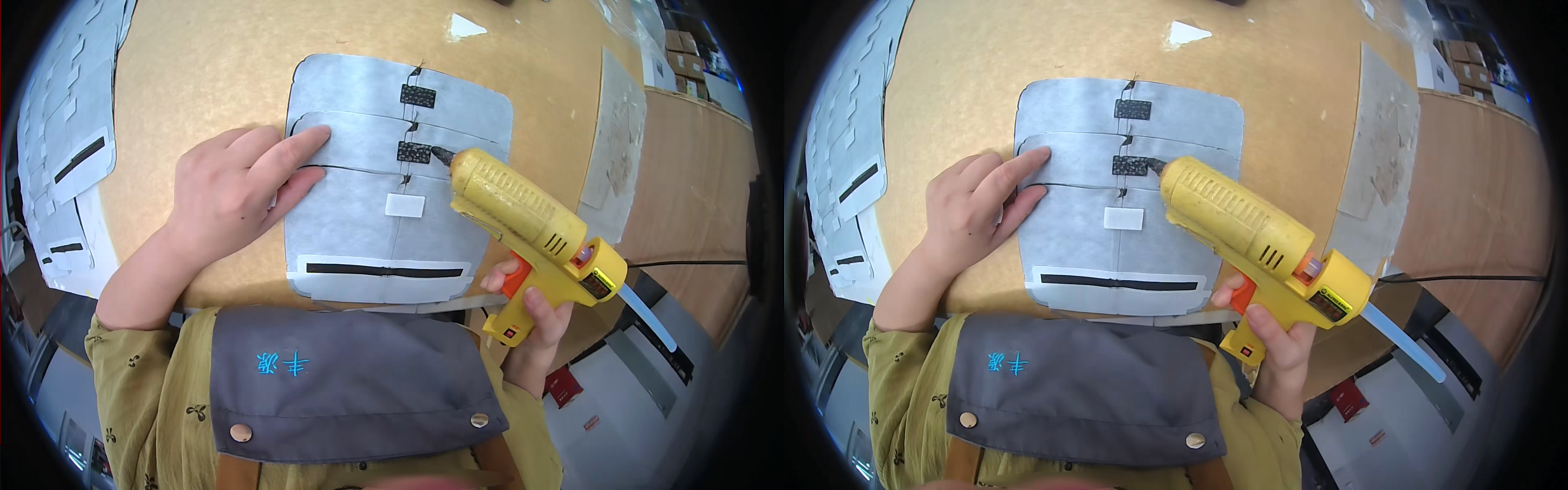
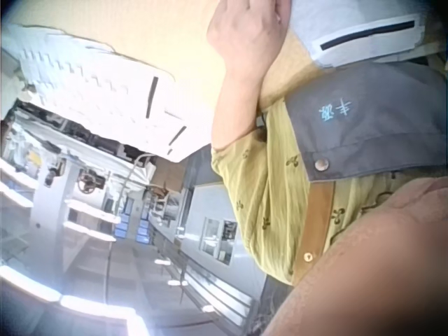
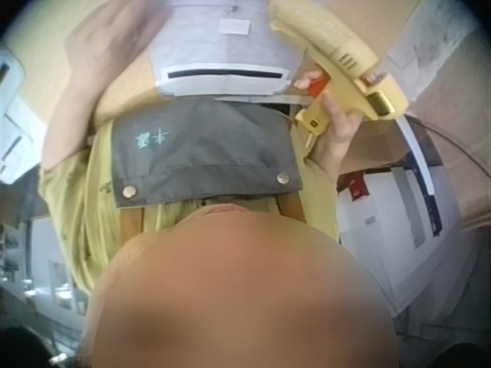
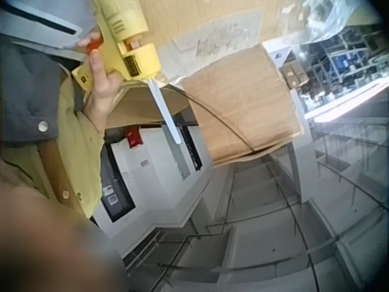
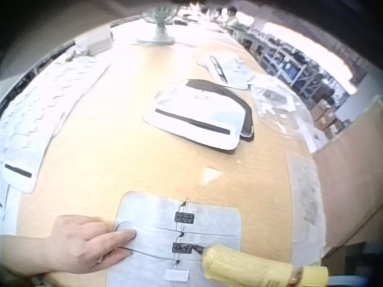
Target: Glue components and attach small patches to soft wallet panels using a hot glue gun.
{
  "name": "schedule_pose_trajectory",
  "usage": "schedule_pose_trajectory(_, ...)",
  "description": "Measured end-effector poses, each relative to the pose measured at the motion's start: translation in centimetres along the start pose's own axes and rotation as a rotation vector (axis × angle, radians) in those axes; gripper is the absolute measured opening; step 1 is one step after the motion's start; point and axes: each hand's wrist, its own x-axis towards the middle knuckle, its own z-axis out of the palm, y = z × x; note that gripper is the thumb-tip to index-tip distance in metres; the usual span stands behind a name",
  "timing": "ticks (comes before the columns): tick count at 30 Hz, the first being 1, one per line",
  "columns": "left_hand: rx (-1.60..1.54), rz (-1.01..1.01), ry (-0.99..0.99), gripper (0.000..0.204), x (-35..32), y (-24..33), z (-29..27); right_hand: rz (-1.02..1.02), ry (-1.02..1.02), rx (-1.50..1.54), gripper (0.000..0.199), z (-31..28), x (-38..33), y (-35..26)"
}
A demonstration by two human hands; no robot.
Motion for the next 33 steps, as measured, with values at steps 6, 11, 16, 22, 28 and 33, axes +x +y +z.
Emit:
schedule_pose_trajectory(6, -0.040, 0.015, 0.004, 0.043, -0.1, -0.1, 0.2, -0.021, -0.236, 0.110, 0.054, -1.6, 0.3, 0.6)
schedule_pose_trajectory(11, -0.036, 0.019, 0.000, 0.044, -0.1, -0.1, 0.1, -0.013, -0.244, 0.112, 0.054, -1.6, 0.4, 0.6)
schedule_pose_trajectory(16, 0.000, -0.006, -0.022, 0.034, 0.0, 0.0, -0.1, 0.001, -0.189, 0.055, 0.054, -0.9, 0.4, 0.2)
schedule_pose_trajectory(22, -0.050, 0.019, 0.014, 0.042, 0.0, -0.1, 0.1, -0.006, -0.118, 0.104, 0.057, 0.1, 0.1, -0.2)
schedule_pose_trajectory(28, -0.007, 0.004, 0.017, 0.032, 0.0, -0.1, 0.2, 0.015, -0.230, 0.088, 0.058, -0.1, 0.9, 0.1)
schedule_pose_trajectory(33, -0.001, 0.005, 0.020, 0.032, -0.1, -0.2, 0.1, 0.024, -0.250, 0.061, 0.057, -0.2, 0.9, 0.1)
